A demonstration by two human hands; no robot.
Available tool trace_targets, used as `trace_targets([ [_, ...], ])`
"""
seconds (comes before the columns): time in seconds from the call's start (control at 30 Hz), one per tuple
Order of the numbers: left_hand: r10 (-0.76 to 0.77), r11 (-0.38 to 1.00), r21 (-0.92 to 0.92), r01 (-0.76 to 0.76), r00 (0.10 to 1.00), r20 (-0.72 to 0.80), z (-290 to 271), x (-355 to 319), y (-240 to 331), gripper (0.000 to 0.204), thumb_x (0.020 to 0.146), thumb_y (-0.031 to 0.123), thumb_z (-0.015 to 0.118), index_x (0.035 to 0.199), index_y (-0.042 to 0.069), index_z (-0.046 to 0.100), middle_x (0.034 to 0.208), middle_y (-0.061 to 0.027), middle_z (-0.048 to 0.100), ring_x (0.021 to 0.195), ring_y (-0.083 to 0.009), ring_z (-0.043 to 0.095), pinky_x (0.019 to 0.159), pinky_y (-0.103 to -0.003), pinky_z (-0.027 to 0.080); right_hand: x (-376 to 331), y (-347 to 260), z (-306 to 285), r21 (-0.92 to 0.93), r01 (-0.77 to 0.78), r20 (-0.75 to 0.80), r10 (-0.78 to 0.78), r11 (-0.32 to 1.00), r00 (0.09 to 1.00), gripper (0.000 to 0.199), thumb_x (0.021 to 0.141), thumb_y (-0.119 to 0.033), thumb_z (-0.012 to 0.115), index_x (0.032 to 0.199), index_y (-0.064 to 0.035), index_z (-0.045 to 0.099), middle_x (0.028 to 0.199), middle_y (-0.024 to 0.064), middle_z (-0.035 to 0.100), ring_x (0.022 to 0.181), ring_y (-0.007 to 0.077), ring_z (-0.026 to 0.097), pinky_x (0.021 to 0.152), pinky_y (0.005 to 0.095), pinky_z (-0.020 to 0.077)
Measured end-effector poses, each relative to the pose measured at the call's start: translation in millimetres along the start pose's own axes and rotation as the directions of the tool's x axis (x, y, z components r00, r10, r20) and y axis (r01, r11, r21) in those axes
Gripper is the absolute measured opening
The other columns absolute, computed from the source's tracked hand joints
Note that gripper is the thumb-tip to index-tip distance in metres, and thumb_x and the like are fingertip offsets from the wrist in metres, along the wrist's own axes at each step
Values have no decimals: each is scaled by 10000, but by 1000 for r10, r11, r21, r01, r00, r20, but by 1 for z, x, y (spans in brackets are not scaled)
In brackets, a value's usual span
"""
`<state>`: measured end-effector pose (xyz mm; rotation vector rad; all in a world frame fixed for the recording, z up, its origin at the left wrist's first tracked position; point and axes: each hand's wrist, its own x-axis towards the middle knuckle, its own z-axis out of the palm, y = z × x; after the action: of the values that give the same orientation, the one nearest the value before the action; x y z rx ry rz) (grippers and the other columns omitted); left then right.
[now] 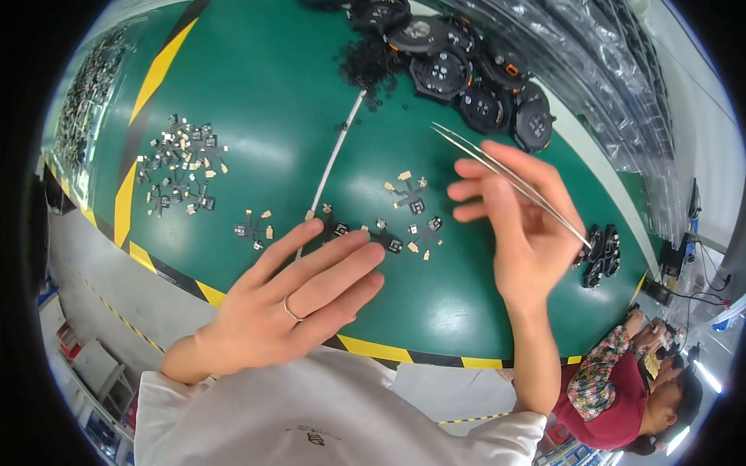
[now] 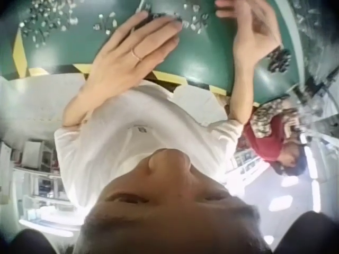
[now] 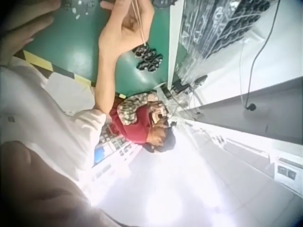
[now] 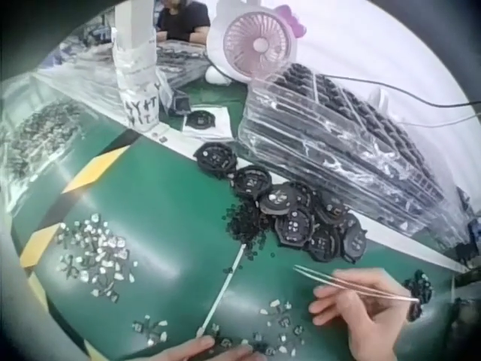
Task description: The person assembles small electronic components into circular black housings on a green workbench using tweezers.
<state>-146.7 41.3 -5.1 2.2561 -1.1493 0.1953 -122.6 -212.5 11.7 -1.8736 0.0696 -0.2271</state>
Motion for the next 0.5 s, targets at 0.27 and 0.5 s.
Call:
trace_targets([
  [0.27,-53,998,-45,50,995,-83,-26,-33,-6,291,816,103,739,1103,65,768,1365,-140,645,1215,-323,663,1108,-509,474,16,8,20,-99,80,30,-78,992,997,227,1028,-25,618,1214,94,672,1038,227,761,843,232,764,654,294,626],
  [0.5,-312,946,72,317,947,-72,-48,-66,-27,344,891,114,657,1226,48,699,1346,-152,662,1288,-327,605,1155,-561,389,21,3,22,-139,45,15,-43,989,999,233,1028,-40,630,1216,87,682,1059,225,765,841,207,760,635,269,609],
])
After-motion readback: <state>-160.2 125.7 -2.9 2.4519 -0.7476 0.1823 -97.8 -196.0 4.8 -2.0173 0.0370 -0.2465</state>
